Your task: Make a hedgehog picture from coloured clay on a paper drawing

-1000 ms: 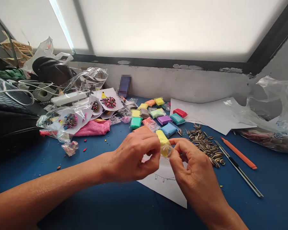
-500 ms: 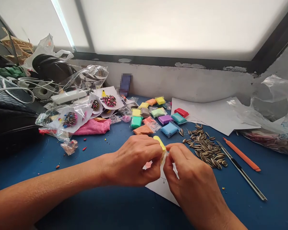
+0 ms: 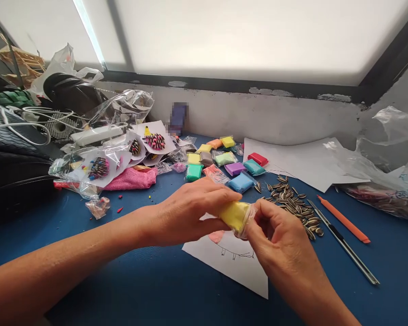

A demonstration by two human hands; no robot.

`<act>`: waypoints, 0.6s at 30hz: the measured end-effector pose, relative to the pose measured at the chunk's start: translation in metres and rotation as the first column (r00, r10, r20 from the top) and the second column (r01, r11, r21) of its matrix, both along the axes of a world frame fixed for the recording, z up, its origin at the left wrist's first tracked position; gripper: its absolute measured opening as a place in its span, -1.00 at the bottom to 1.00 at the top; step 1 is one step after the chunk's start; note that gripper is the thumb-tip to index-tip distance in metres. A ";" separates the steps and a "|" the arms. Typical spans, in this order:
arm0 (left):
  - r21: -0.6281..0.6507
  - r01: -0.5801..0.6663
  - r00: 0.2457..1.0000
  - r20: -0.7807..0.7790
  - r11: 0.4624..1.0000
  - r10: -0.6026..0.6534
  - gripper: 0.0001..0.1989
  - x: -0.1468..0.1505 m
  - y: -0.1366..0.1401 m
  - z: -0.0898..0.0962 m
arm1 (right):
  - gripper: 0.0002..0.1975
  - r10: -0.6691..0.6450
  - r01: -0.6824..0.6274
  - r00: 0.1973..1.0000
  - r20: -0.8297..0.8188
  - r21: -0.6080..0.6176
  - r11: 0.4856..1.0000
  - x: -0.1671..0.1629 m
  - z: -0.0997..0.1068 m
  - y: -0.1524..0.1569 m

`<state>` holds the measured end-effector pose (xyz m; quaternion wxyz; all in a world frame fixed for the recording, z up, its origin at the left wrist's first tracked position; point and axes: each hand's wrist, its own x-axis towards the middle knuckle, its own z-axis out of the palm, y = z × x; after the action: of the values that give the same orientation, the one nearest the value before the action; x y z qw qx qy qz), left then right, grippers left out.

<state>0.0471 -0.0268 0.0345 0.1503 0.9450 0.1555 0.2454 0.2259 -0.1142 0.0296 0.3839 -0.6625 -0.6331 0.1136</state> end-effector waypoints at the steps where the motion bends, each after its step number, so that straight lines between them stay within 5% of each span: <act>1: -0.033 -0.016 0.999 -0.032 0.999 0.015 -0.80 0.000 0.001 -0.001 | -0.66 0.007 -0.007 1.000 -0.011 -0.026 1.000 0.002 -0.001 0.000; 11: -0.310 -0.032 0.986 0.148 0.950 0.082 -0.92 -0.002 0.008 -0.001 | -0.74 -0.038 0.043 0.981 -0.189 0.023 0.999 0.007 -0.001 0.001; 18: -0.300 -0.069 0.982 0.149 0.951 0.119 -0.90 0.005 0.003 -0.011 | -0.67 -0.022 0.025 0.948 -0.317 0.004 1.000 0.001 -0.009 -0.003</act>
<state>0.0524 -0.0242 0.0232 0.2894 0.8800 0.2222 0.3042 0.2271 -0.1176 0.0203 0.4845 -0.6416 -0.5558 0.2114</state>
